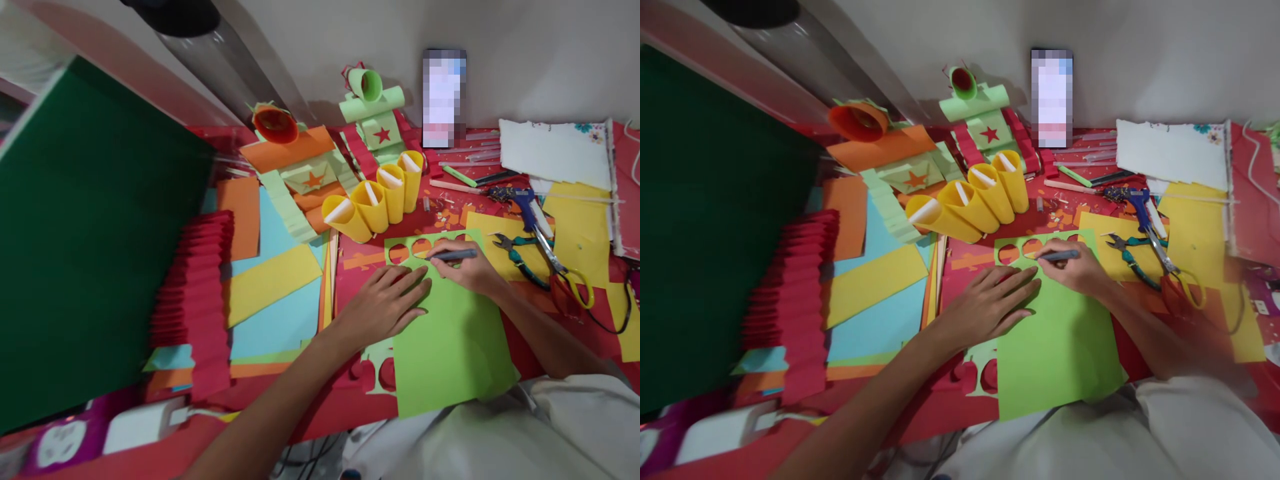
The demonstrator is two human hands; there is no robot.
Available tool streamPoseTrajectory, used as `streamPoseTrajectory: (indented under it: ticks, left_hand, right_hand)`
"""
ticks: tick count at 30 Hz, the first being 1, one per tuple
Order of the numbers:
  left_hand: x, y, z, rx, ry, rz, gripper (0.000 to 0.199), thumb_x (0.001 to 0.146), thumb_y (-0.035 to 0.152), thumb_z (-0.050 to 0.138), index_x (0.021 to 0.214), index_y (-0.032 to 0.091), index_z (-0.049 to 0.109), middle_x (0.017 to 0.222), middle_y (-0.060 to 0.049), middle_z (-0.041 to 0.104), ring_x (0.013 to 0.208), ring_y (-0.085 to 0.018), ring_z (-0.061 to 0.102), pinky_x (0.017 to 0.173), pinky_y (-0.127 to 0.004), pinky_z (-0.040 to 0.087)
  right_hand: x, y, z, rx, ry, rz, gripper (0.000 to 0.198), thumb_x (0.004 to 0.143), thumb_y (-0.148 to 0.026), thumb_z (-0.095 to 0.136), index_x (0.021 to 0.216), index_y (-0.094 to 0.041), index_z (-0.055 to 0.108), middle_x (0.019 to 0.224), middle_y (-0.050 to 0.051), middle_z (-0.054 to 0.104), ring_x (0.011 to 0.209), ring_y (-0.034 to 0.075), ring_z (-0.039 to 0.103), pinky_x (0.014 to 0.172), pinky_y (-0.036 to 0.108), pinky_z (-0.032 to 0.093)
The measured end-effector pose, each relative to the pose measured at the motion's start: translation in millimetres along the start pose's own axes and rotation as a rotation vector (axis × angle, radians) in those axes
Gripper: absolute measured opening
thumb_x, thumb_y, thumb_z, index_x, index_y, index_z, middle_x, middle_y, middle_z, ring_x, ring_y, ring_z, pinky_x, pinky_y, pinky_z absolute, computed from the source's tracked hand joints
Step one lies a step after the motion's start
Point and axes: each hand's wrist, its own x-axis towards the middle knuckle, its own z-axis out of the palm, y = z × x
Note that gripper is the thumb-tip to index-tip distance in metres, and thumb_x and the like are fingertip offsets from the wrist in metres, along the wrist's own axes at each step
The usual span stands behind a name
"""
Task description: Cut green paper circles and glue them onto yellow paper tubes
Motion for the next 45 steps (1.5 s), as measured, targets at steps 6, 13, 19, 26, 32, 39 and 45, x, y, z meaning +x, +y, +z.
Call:
streamPoseTrajectory:
  ticks: [6, 13, 19, 26, 32, 39, 45]
  left_hand:
    - [1.0, 1.1, -1.3, -0.008, -0.017, -0.007, 0.045, 0.108, 0.049, 0.048, 0.135, 0.017, 0.065, 0.148, -0.011, 0.064, 0.121, -0.03, 0.058, 0.105, -0.044, 0.045]
    - [1.0, 1.6, -1.4, -0.031, -0.028, -0.022, 0.045, 0.108, 0.05, 0.047, 0.135, 0.018, 0.066, 0.148, -0.011, 0.064, 0.121, -0.029, 0.058, 0.106, -0.045, 0.045]
    - [2.5, 2.5, -3.2, -0.043, -0.024, -0.035, 0.045, 0.108, 0.05, 0.046, 0.133, 0.018, 0.067, 0.147, -0.011, 0.065, 0.12, -0.029, 0.058, 0.104, -0.045, 0.046]
    - [3.7, 2.6, -3.0, -0.049, 0.014, -0.046, 0.047, 0.108, 0.05, 0.046, 0.132, 0.015, 0.067, 0.143, -0.012, 0.068, 0.118, -0.029, 0.059, 0.104, -0.044, 0.045]
    - [5.3, 4.3, -4.5, -0.05, 0.004, -0.062, 0.045, 0.108, 0.05, 0.048, 0.132, 0.017, 0.068, 0.143, -0.012, 0.068, 0.117, -0.028, 0.06, 0.102, -0.044, 0.046]
    - [7.1, 6.0, -6.0, -0.027, 0.009, -0.069, 0.042, 0.108, 0.049, 0.047, 0.128, 0.019, 0.069, 0.143, -0.008, 0.069, 0.115, -0.028, 0.06, 0.1, -0.043, 0.046]
    - [6.7, 6.1, -4.9, -0.03, 0.02, -0.071, 0.042, 0.108, 0.048, 0.048, 0.128, 0.018, 0.068, 0.142, -0.009, 0.069, 0.115, -0.029, 0.06, 0.099, -0.044, 0.046]
  right_hand:
    - [0.2, 6.2, 1.8, -0.066, 0.025, 0.025, 0.013, 0.089, -0.034, 0.071, 0.09, -0.021, 0.072, 0.074, 0.0, 0.072, 0.061, 0.014, 0.063, 0.056, 0.025, 0.047]
    - [1.3, 2.2, 2.8, -0.067, 0.032, 0.021, 0.013, 0.088, -0.034, 0.071, 0.088, -0.021, 0.074, 0.076, 0.001, 0.072, 0.062, 0.014, 0.062, 0.056, 0.025, 0.046]
    - [-0.5, 6.4, 2.7, -0.081, 0.041, 0.045, 0.01, 0.088, -0.031, 0.07, 0.086, -0.021, 0.07, 0.069, -0.001, 0.069, 0.058, 0.014, 0.061, 0.055, 0.025, 0.045]
    - [-0.7, 4.7, 2.1, -0.099, 0.051, 0.052, 0.012, 0.089, -0.033, 0.07, 0.085, -0.022, 0.069, 0.06, -0.003, 0.063, 0.053, 0.013, 0.057, 0.052, 0.025, 0.042]
    - [-0.4, 2.2, 0.9, -0.113, 0.034, 0.049, 0.012, 0.089, -0.034, 0.069, 0.085, -0.023, 0.069, 0.062, -0.003, 0.064, 0.054, 0.014, 0.056, 0.052, 0.026, 0.041]
    - [0.0, 3.9, -0.4, -0.125, 0.03, 0.062, 0.012, 0.09, -0.034, 0.069, 0.086, -0.022, 0.069, 0.061, -0.003, 0.064, 0.053, 0.014, 0.058, 0.051, 0.026, 0.041]
    - [-0.4, 4.0, -1.1, -0.089, 0.024, 0.079, 0.014, 0.09, -0.035, 0.068, 0.085, -0.022, 0.066, 0.057, -0.004, 0.059, 0.05, 0.013, 0.054, 0.049, 0.026, 0.038]
